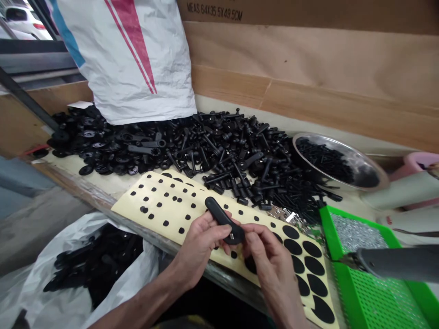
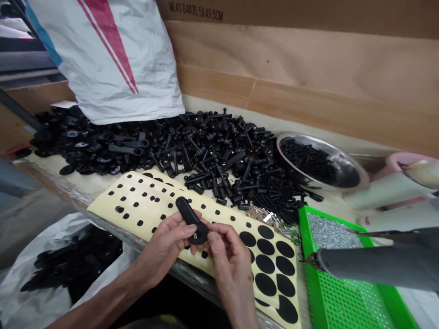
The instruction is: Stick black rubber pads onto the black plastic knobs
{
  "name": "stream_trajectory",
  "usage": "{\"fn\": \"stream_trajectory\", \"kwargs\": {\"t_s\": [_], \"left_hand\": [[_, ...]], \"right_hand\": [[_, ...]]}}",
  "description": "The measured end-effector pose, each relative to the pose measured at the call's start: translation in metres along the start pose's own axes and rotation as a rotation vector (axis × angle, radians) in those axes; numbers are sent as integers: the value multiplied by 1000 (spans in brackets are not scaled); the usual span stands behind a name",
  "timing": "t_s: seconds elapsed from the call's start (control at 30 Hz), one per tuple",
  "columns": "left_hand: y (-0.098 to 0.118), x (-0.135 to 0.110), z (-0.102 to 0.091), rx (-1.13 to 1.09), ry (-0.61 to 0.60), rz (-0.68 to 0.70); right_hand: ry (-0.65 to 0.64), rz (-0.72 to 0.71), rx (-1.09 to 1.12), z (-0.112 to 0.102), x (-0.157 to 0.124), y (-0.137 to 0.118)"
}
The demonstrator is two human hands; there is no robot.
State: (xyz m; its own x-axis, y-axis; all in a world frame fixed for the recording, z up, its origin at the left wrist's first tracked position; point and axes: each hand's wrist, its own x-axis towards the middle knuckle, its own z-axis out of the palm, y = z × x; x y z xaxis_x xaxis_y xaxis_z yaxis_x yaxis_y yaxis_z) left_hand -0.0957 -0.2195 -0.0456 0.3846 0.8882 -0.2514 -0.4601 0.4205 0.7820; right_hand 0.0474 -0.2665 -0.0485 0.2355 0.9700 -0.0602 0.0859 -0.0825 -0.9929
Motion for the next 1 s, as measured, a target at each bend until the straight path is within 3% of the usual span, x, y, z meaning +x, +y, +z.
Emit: {"fn": "stream_trajectory", "kwargs": {"t_s": [0.17,0.33,0.47,0.53,0.63,0.8,1.0], "left_hand": [[1,-3,1,35,-31,1],[0,-8,0,68,35,25],[2,-10,1,74,30,28],[4,-10,2,93,3,24],[8,-11,1,111,-38,17],[8,-12,-4,138,-112,14],[12,-13,-10,273,-25,-54]], "right_hand": [[-48,46,210,17,0,4],[28,47,263,28,-7,11],[-115,132,342,21,-10,5],[-161,174,326,14,-10,3],[-127,173,324,8,-9,4],[-89,116,320,14,-8,15],[-100,29,106,17,-12,17]]}}
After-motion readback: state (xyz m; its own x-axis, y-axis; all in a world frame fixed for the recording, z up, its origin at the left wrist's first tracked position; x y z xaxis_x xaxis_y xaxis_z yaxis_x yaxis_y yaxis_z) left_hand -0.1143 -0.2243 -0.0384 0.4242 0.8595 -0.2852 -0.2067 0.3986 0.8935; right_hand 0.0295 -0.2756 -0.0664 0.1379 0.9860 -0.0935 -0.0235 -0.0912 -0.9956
